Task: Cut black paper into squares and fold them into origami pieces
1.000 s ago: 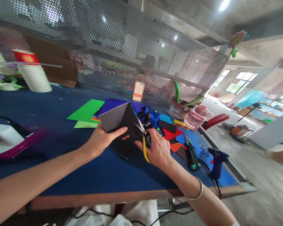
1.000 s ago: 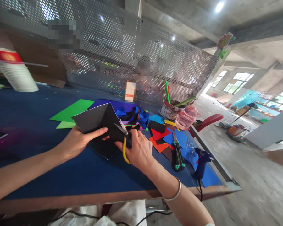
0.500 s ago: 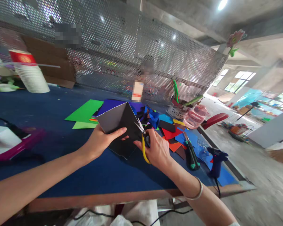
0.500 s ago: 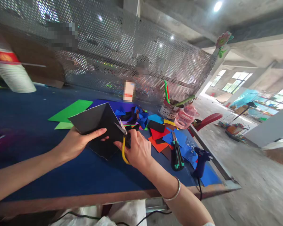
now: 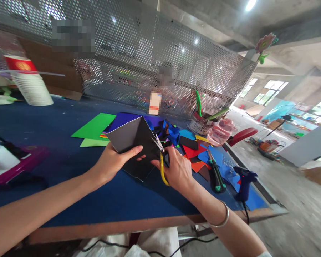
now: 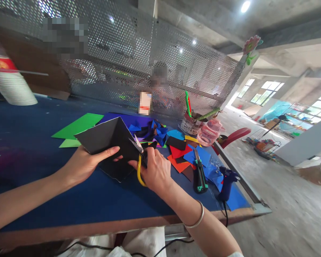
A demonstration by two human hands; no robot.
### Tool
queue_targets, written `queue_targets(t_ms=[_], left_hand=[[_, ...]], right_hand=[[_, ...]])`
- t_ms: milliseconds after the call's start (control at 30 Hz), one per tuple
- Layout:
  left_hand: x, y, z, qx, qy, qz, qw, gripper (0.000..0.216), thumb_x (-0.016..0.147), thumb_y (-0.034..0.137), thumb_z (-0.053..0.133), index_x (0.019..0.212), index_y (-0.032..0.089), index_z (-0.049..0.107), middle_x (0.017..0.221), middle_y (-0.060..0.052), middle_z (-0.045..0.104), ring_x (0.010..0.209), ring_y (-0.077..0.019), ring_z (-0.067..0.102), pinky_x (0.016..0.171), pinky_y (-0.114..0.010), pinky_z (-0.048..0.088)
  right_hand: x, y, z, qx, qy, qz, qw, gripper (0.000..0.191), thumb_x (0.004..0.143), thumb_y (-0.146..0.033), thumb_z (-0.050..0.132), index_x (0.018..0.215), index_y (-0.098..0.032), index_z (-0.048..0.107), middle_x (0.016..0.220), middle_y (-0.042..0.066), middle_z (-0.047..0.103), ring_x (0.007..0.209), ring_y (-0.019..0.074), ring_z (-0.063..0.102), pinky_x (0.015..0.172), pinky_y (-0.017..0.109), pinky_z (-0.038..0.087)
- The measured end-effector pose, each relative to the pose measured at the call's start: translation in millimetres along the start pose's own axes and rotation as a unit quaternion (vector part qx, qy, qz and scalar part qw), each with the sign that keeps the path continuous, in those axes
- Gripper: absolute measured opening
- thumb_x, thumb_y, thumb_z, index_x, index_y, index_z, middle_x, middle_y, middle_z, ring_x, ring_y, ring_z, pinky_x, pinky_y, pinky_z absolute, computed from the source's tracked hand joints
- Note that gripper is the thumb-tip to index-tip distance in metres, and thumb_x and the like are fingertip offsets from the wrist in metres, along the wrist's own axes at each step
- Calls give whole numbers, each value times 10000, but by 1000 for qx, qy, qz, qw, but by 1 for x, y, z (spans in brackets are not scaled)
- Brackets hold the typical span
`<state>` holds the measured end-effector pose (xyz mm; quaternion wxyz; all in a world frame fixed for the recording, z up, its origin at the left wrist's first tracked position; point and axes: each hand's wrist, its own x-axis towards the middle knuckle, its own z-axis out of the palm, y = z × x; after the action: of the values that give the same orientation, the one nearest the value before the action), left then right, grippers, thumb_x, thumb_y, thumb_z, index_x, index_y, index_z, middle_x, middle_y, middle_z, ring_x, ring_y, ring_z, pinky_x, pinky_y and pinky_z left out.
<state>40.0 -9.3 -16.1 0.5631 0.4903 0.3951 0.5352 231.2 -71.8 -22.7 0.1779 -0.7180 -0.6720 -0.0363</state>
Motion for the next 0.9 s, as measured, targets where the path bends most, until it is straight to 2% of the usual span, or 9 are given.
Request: queue_targets(t_ms=[500,667,900], left_hand=[[3,-3,1,-21,12,-1,1000,580,462,351,997,952,151,761,873,-36,843,673,-210,764,683,-356,702],[4,-3,1,-18,11,0,1000,582,453,367,997,947,162,770,876,-33,846,692,-224,773,685,-366,709],[4,-6,-2,-7,7,7,1000,607,460,390,1009,972,171,769,911,-52,849,722,-245,767,714,-410,710]], right_hand=[[0,3,2,-42,12,-13,999,468,1008,-626,740,1207,-206,685,1123,99,831,947,262,821,612,292,372],[-1,-1,-5,-42,-17,-2,999,483,1019,-644,711,1237,-215,672,1181,97,813,1036,284,807,649,296,395],[-2,-3,-8,-44,-24,8,999,529,1015,-683,686,1273,-223,651,1249,107,777,1128,303,775,720,309,458]])
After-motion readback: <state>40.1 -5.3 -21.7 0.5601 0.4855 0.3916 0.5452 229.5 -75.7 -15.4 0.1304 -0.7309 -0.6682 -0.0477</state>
